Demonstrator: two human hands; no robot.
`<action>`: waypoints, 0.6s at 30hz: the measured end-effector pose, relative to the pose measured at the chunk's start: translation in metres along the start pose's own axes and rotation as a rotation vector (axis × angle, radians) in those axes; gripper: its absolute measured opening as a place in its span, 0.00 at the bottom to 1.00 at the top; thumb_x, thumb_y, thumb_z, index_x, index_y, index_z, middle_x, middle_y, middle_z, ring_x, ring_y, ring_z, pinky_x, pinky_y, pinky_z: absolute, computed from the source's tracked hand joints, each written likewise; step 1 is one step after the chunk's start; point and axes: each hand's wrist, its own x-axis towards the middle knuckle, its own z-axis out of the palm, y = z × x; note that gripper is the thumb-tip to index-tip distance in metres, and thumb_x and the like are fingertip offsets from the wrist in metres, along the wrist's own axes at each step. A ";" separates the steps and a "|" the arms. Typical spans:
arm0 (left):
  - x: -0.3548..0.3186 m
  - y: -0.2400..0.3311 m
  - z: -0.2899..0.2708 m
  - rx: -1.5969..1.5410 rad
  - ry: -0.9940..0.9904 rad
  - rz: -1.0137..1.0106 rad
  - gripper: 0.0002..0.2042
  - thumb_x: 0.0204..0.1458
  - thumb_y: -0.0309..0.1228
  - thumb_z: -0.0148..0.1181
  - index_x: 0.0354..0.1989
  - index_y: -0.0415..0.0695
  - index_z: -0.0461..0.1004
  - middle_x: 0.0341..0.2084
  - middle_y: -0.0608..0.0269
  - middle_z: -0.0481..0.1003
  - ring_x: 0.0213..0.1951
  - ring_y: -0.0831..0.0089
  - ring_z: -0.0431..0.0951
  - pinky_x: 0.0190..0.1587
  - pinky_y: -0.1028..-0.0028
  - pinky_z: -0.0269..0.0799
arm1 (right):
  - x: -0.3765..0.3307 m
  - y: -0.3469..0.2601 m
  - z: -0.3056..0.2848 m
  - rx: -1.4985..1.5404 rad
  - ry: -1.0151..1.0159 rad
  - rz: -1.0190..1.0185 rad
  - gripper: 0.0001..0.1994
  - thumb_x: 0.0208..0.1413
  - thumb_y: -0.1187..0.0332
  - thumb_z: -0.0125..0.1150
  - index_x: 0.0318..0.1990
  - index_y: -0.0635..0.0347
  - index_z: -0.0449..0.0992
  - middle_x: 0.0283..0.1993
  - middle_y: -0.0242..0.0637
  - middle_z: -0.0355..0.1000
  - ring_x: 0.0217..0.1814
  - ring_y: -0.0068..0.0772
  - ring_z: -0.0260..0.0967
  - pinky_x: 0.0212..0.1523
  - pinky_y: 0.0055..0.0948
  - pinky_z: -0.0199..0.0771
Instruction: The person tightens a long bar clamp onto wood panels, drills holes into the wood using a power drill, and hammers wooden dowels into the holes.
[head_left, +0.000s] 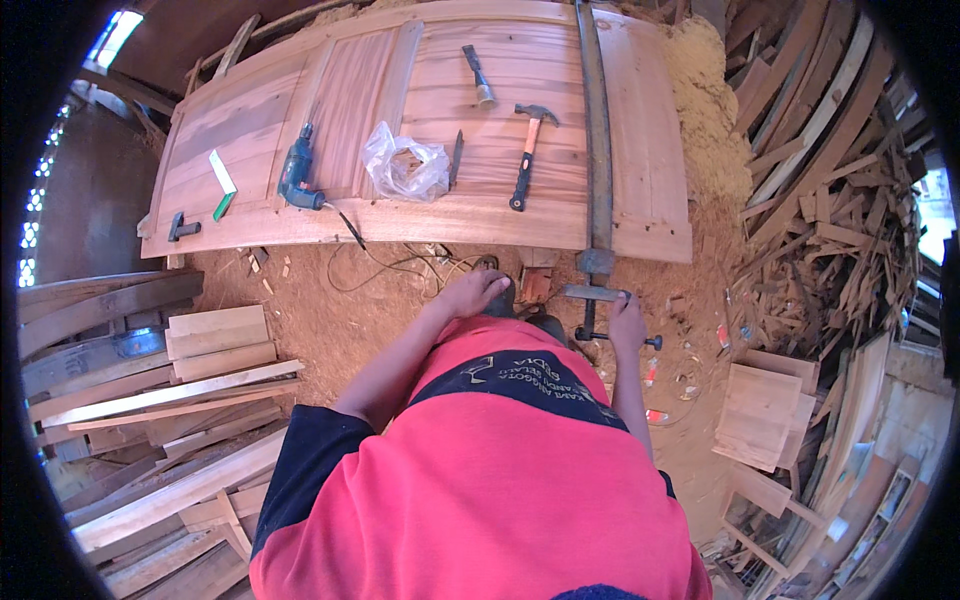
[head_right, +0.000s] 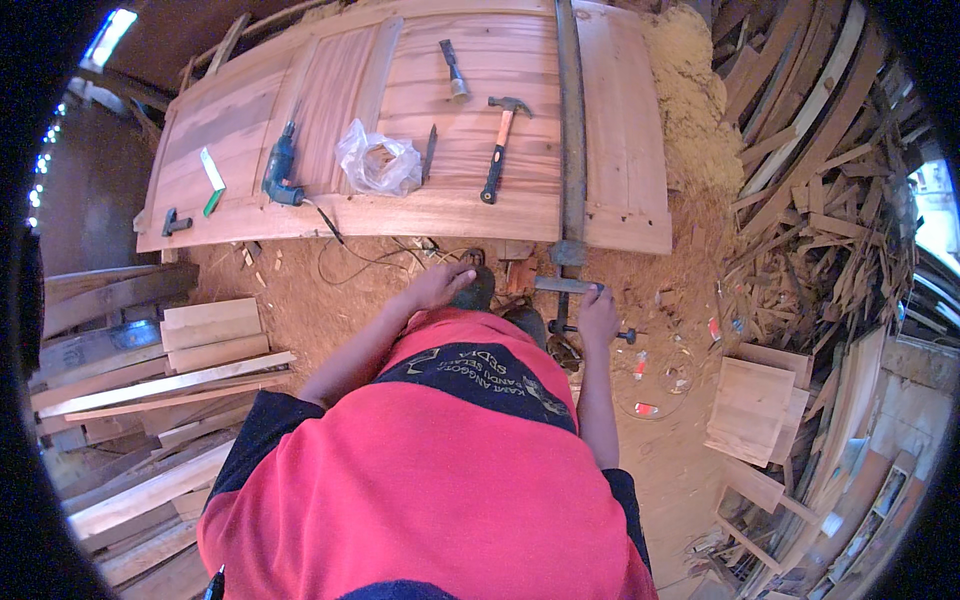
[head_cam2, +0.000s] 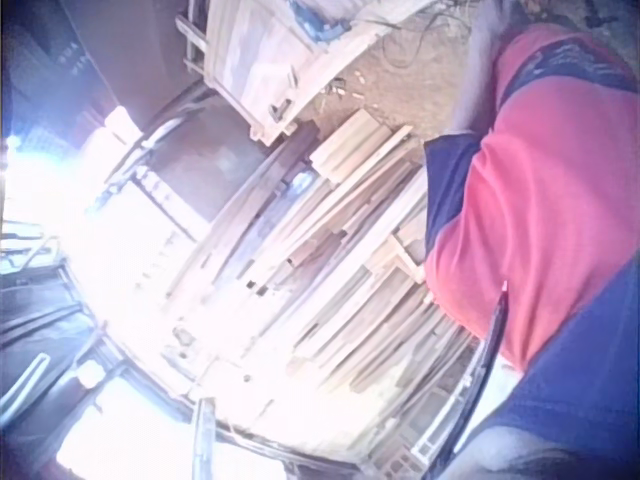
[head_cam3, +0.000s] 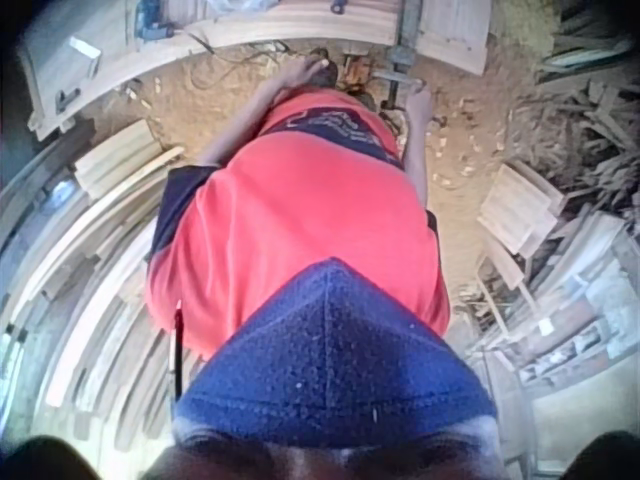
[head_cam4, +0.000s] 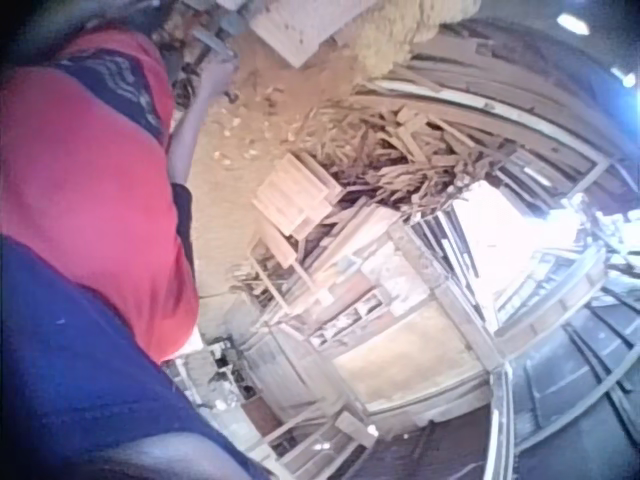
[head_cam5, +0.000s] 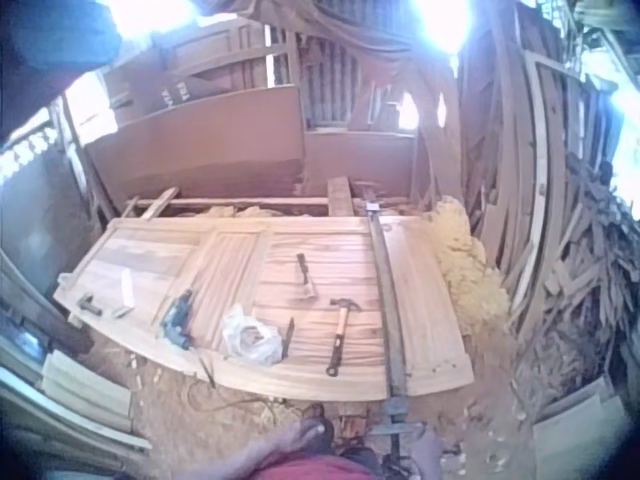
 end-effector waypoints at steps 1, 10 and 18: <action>0.001 -0.002 -0.002 -0.001 -0.007 0.013 0.26 0.68 0.50 0.42 0.56 0.39 0.73 0.48 0.38 0.77 0.51 0.42 0.77 0.55 0.53 0.72 | 0.000 0.000 0.000 0.011 0.008 -0.015 0.25 0.68 0.49 0.42 0.55 0.64 0.71 0.50 0.60 0.75 0.51 0.65 0.74 0.50 0.60 0.73; 0.013 -0.037 -0.039 -0.033 0.333 -0.083 0.24 0.66 0.49 0.47 0.52 0.40 0.77 0.41 0.41 0.79 0.46 0.47 0.79 0.50 0.56 0.74 | 0.000 -0.001 0.001 0.018 -0.022 0.018 0.27 0.69 0.49 0.41 0.61 0.63 0.69 0.55 0.60 0.74 0.55 0.65 0.73 0.55 0.56 0.71; 0.001 -0.204 -0.196 0.014 1.629 -0.632 0.27 0.50 0.43 0.68 0.51 0.33 0.73 0.46 0.42 0.77 0.49 0.47 0.76 0.51 0.54 0.73 | 0.004 0.004 0.009 0.078 0.071 -0.006 0.25 0.69 0.53 0.46 0.60 0.66 0.71 0.53 0.60 0.75 0.57 0.62 0.73 0.56 0.50 0.71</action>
